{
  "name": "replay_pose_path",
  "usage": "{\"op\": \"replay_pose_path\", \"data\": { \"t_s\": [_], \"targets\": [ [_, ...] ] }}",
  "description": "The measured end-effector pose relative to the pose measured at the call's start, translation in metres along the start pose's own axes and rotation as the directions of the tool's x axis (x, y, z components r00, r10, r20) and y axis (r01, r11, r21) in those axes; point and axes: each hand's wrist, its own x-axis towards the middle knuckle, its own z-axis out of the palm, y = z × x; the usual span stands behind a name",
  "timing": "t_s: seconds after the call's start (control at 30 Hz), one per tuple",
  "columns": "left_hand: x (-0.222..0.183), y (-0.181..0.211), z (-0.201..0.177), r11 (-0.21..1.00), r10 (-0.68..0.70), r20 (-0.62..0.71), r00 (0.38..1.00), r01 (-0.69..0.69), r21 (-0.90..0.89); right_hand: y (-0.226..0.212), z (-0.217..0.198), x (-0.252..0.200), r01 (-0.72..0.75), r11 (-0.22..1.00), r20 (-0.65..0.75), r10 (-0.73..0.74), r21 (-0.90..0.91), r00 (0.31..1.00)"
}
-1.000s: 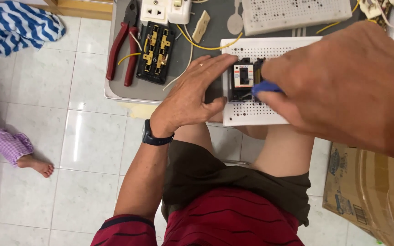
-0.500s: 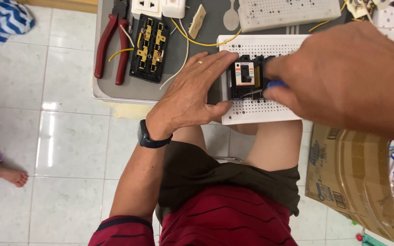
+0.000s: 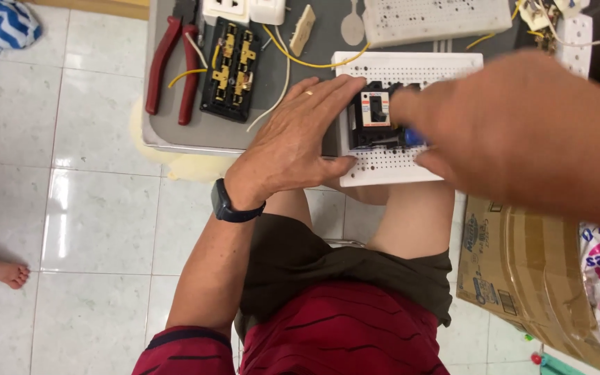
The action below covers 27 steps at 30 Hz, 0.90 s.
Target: Assembling an electrical panel by mounting circuit breakers onto a perforated board and connecting wires using a screwdriver.
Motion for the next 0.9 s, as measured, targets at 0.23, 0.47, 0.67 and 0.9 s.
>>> {"op": "replay_pose_path", "data": {
  "t_s": [0.23,0.47,0.67,0.9],
  "targets": [
    [0.002,0.003,-0.002,1.000,0.012,0.012,1.000,-0.012,0.013,-0.006,-0.010,0.006,-0.001,0.979,0.069,0.015,-0.202,0.997],
    [0.002,0.007,-0.001,0.999,-0.053,0.012,0.999,0.053,0.010,-0.005,0.000,0.003,0.000,0.992,-0.004,0.000,0.125,1.000],
    [0.003,0.008,-0.004,0.999,-0.033,0.004,0.999,0.033,0.018,-0.016,0.005,0.006,0.059,0.998,-0.212,-0.061,-0.017,0.975],
    [0.002,0.007,-0.003,1.000,0.009,-0.009,1.000,-0.008,0.014,-0.009,-0.002,0.001,0.060,0.997,-0.064,-0.056,0.050,0.996]
  ]
}}
